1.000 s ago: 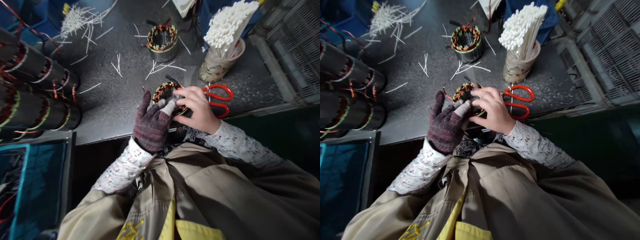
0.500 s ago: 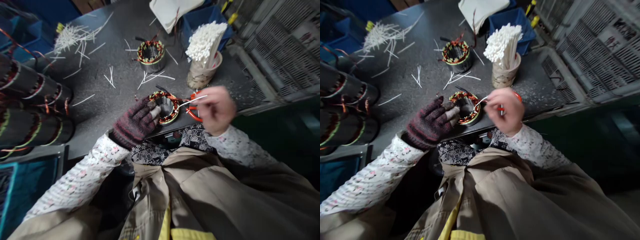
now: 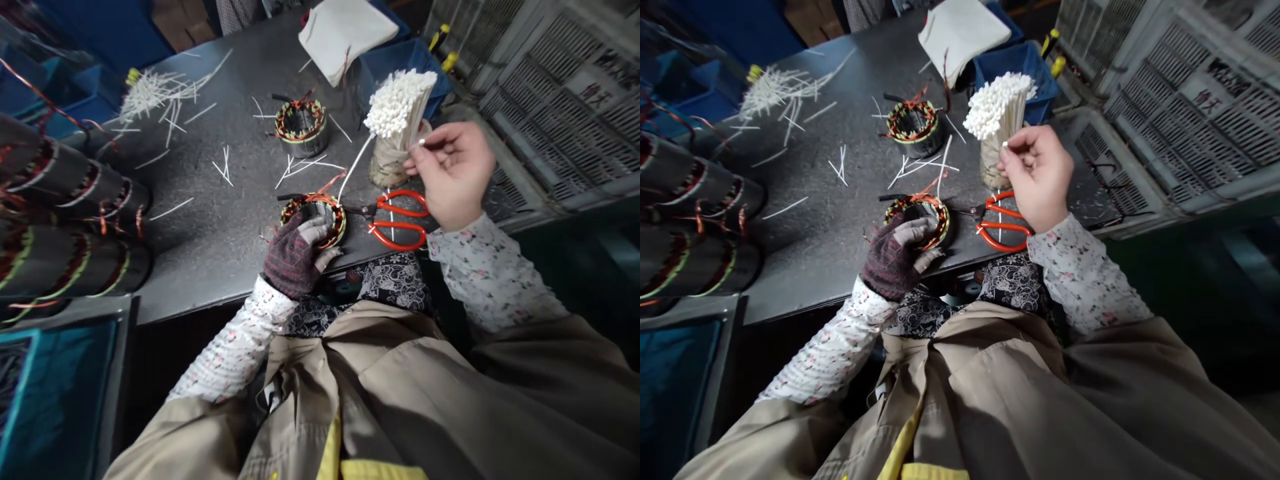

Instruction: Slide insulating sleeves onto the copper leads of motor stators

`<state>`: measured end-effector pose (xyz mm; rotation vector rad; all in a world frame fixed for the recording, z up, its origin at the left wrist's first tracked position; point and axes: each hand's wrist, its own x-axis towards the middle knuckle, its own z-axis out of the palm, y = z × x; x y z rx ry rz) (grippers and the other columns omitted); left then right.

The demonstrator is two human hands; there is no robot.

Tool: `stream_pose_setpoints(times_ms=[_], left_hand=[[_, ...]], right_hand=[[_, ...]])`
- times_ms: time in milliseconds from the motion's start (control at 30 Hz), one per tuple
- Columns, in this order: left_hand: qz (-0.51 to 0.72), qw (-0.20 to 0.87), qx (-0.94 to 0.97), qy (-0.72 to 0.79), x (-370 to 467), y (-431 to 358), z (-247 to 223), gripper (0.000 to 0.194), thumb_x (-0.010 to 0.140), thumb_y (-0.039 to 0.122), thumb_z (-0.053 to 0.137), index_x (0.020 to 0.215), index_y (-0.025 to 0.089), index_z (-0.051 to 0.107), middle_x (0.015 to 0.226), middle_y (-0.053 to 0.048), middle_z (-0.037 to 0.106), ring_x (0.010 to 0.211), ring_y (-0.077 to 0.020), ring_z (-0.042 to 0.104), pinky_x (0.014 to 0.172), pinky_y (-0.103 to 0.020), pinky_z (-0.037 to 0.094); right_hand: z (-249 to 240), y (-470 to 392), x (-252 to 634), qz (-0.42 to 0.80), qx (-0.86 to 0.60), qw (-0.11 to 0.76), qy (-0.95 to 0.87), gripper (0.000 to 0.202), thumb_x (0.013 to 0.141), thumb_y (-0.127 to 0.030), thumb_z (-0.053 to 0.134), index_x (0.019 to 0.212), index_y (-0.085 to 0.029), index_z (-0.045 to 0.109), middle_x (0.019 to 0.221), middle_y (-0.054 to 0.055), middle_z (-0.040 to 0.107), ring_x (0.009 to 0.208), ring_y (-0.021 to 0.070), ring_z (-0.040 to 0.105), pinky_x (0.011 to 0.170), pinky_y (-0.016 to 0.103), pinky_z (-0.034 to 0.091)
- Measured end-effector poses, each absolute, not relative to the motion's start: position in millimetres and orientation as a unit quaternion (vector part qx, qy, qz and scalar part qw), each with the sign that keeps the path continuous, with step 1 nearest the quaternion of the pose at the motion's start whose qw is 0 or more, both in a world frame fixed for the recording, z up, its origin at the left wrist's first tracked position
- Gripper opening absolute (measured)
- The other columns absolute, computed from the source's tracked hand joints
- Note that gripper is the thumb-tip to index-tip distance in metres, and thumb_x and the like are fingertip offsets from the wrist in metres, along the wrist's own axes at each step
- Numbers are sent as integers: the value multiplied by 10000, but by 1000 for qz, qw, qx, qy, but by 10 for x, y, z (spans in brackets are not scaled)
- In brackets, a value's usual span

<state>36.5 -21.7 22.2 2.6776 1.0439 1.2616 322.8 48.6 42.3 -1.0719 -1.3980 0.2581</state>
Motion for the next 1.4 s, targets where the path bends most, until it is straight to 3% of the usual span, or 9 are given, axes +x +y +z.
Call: stream_pose_setpoints(times_ms=[100,200,333,433,600,800,1033,1233,1400], left_hand=[[393,12,843,366,407,-242,209,176,989,314,751,1104,227,649,1167,-97,827,1173,-249,792,1132,-568,609],[361,11,850,384,411,-245,210,108,1023,336,692,1050,233,676,1176,-83,830,1178,-241,790,1183,-582,568],[348,7,849,399,421,-251,223,149,1056,389,624,1043,246,661,1221,-72,818,1248,-252,760,1224,-614,535],[320,22,846,425,429,-268,221,205,1064,455,601,1097,258,646,1257,-77,801,1315,-286,719,1259,-657,488],[318,39,828,461,439,-307,197,447,1068,502,590,1428,240,551,1427,-119,719,1459,-314,603,1266,-606,488],[328,35,822,465,472,-316,236,772,1018,511,677,1632,174,352,1567,-215,593,1498,-358,559,1222,-551,520],[328,39,821,466,469,-299,194,809,1024,546,660,1663,209,297,1571,-216,582,1464,-352,595,1191,-546,543],[329,37,819,470,490,-304,244,778,1033,551,646,1645,195,322,1558,-203,597,1485,-359,570,1216,-552,522],[324,33,820,471,490,-300,229,813,1031,583,638,1656,190,301,1580,-211,577,1509,-359,553,1204,-535,541]], right_hand=[[548,42,3104,69,-453,605,-651,70,1035,-299,690,973,-283,663,883,31,775,776,195,767,716,365,643],[523,-333,2988,59,-382,535,-751,159,1030,-171,591,1004,-295,688,1006,38,814,950,239,804,851,427,684],[233,-546,2921,109,-251,500,-822,139,983,-142,555,995,-262,623,1143,70,814,1066,245,801,846,440,712],[62,-565,2985,97,-222,494,-835,94,982,-180,547,958,-262,586,987,56,802,925,225,796,770,420,702],[60,-550,3127,115,-225,471,-845,122,949,-152,525,945,-261,578,833,24,755,708,188,731,632,345,636],[155,-445,2973,157,-260,476,-825,155,951,-138,521,939,-267,605,796,1,732,679,178,708,616,326,585],[202,-506,3062,207,-298,496,-789,182,998,-225,511,951,-319,660,783,6,731,656,216,697,606,400,569],[148,-470,3041,217,-292,479,-799,194,1012,-197,508,908,-296,638,781,1,711,663,192,678,612,367,552],[164,-395,2915,255,-303,511,-763,203,1027,-296,523,877,-317,659,786,4,733,689,222,687,664,418,574]])
